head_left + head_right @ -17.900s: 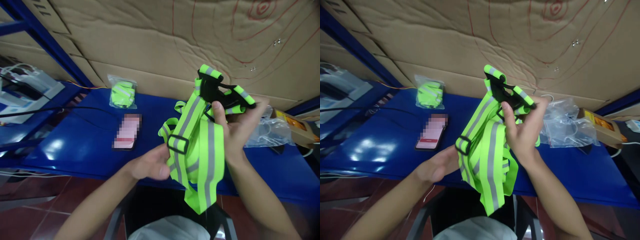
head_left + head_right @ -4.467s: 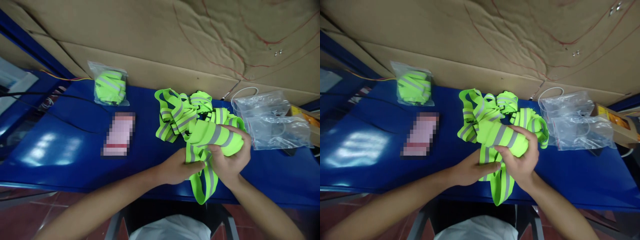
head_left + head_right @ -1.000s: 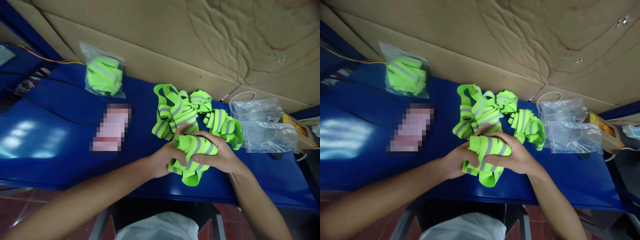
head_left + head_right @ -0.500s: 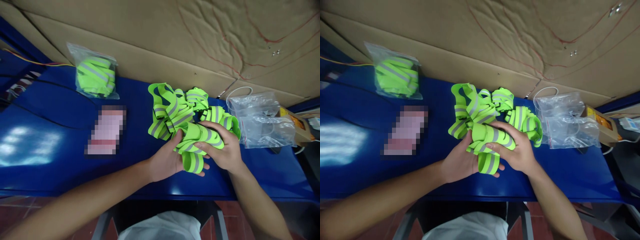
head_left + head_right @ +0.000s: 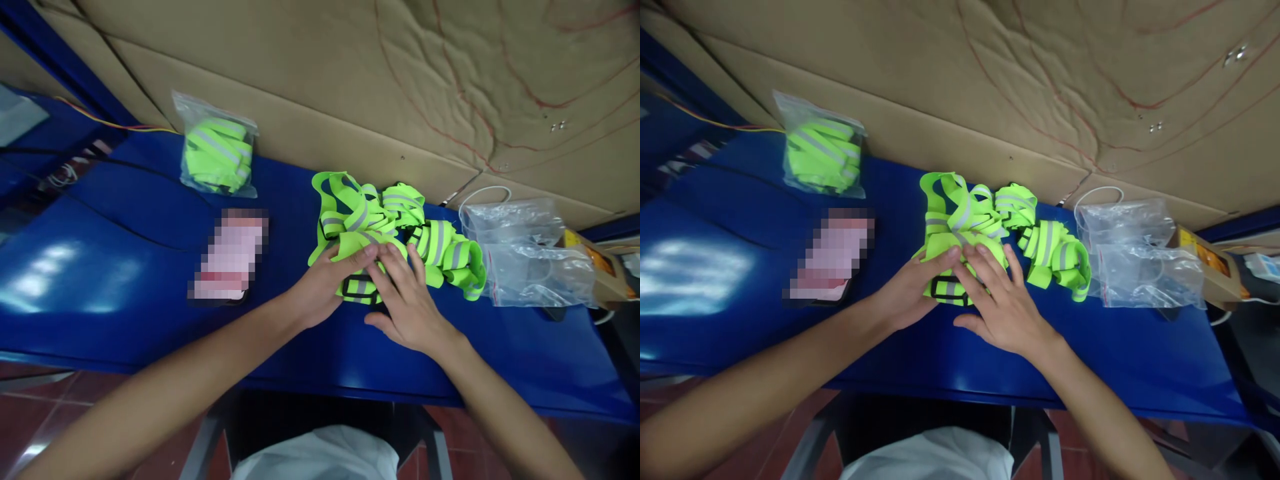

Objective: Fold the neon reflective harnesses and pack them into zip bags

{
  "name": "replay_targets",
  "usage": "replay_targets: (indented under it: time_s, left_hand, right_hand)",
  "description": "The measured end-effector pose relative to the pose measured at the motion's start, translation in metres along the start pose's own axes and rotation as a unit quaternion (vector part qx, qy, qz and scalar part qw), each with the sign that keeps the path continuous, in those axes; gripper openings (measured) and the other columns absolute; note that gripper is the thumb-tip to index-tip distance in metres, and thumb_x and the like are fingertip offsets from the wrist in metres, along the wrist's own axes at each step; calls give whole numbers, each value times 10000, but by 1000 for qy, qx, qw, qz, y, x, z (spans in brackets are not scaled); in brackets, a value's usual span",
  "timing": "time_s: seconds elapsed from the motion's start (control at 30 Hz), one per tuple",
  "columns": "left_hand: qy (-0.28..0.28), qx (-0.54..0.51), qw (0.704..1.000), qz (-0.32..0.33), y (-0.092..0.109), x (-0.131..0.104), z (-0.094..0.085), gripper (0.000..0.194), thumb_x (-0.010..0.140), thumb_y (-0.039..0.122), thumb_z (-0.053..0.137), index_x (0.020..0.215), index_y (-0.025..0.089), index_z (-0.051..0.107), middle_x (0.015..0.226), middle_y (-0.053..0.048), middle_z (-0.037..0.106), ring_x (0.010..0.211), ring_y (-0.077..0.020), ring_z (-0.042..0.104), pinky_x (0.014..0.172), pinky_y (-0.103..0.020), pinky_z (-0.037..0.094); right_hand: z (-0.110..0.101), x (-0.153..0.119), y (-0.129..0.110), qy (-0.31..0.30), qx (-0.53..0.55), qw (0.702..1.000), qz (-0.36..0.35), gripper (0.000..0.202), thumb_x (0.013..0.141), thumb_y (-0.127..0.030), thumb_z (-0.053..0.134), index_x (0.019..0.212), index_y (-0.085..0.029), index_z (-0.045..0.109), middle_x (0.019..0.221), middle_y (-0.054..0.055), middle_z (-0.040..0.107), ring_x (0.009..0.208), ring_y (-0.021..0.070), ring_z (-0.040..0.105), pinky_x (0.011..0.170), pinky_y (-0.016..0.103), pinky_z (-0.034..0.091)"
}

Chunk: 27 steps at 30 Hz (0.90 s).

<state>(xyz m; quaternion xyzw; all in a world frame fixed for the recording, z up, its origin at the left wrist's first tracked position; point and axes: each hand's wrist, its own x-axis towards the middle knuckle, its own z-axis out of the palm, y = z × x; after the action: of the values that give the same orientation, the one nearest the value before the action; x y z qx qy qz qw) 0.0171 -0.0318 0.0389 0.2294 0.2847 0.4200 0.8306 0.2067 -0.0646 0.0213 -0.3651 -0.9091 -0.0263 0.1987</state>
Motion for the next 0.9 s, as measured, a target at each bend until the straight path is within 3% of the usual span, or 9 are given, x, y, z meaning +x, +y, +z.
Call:
replay_targets:
  time_s: [0.07,0.17,0.3,0.4,0.57,0.77,0.83,0.9]
  left_hand:
    - [5,9,1000,21,-2,0,0,373,794,382,871,1082,171,767,1150,-84,785,1213,-268,693,1052,-349,534]
    - [2,36,999,34,-4,-1,1,513,712,347,927,1165,175,759,1232,-104,766,1274,-303,661,1091,-393,516]
    - [-21,84,996,33,-4,-1,-2,623,635,255,959,1217,184,749,1280,-114,750,1295,-326,645,1083,-412,520]
    - [-5,117,993,34,-6,2,-7,596,637,285,960,1186,179,756,1259,-116,759,1272,-330,656,1073,-416,523]
    - [34,183,981,45,-12,8,-15,475,737,324,899,1174,208,754,1224,-80,775,1230,-276,673,1062,-353,508]
    - [-2,250,968,35,-17,6,-15,581,697,275,911,1245,211,727,1187,-84,779,1135,-296,711,937,-358,562]
    - [-8,275,961,22,-22,5,-14,508,704,300,906,1173,174,753,1083,-95,798,1051,-311,734,893,-377,577]
    - [-12,274,962,10,-24,5,-13,458,719,328,899,1124,160,770,1051,-102,802,1015,-315,743,885,-391,584]
  right_hand:
    - [5,-2,-1,13,11,1000,23,801,1069,-546,363,1682,-240,-52,1701,143,306,1594,340,247,1304,646,67]
    - [8,-3,-6,49,23,997,63,795,1077,-560,264,1661,-231,-164,1724,131,249,1612,330,182,1305,646,28]
    - [7,-3,-14,43,16,997,67,1001,996,-726,343,1651,-195,-196,1719,171,238,1615,392,113,1285,690,14]
    - [5,-2,-17,27,13,997,71,1115,949,-784,388,1646,-137,-195,1708,226,233,1604,430,130,1275,707,36]
    - [3,-2,-14,-12,-3,998,67,1051,977,-744,388,1663,-107,-90,1704,268,198,1612,412,116,1270,689,63]
    - [3,0,-9,-9,32,999,36,1009,972,-750,396,1675,-152,-12,1710,254,189,1598,416,184,1256,693,121]
    - [-8,2,1,-8,79,997,6,884,1012,-716,318,1675,-174,101,1685,205,313,1574,372,293,1270,651,165]
    - [-26,0,22,22,102,994,23,684,1062,-627,266,1608,-226,356,1564,129,536,1484,321,469,1262,593,261]
